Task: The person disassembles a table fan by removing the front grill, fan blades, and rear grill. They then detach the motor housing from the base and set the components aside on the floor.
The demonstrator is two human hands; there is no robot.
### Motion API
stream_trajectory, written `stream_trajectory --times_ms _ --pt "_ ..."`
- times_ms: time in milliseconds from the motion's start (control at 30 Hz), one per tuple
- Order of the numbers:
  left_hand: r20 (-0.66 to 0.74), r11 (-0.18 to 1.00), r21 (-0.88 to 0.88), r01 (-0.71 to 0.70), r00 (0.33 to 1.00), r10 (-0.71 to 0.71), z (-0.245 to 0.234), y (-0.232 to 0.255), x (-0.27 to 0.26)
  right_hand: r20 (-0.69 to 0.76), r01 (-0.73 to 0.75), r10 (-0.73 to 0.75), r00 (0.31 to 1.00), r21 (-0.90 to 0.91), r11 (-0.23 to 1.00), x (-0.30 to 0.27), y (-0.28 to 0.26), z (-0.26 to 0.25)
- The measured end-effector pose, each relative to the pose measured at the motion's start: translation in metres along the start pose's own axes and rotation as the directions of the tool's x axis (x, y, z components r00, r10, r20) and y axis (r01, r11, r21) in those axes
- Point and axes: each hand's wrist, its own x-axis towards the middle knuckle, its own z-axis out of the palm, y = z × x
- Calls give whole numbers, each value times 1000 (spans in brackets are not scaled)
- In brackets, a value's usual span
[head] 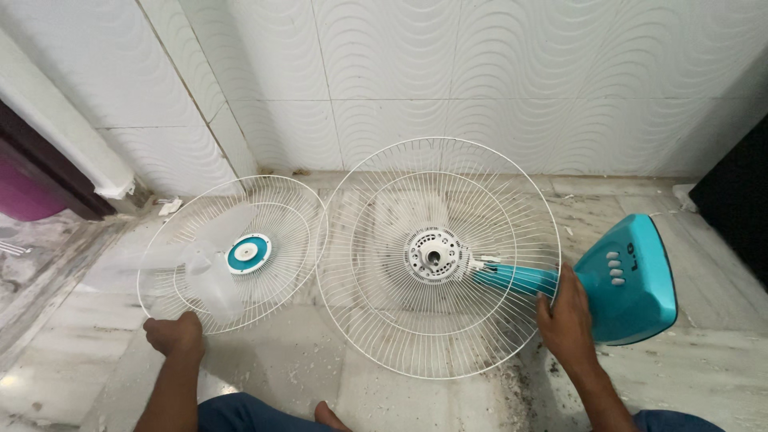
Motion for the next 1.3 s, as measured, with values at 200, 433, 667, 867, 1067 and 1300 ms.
stream_trajectory --times_ms 200,433,667,867,1067,1300 --pt "24 996 -24 80 997 -80 5 1 2 20 -22 22 1000 24 999 0 -3 -2" --pt "42 983 -17 182 983 -181 0 14 -4 23 -19 19 1000 2 1000 2 -4 -3" --pt "-64 948 124 -292 951 301 4 59 -23 66 -90 86 994 48 995 5 -14 -10" --pt "10 814 -245 -526 838 545 9 125 -110 103 -181 177 979 32 983 15 -13 -20" --pt "213 665 -533 -523 678 703 -3 171 -168 -45 -3 8 999 99 995 7 -4 -38" --pt "503 736 -595 -324 564 655 13 178 -218 -131 112 -95 987 134 985 0 -19 -63"
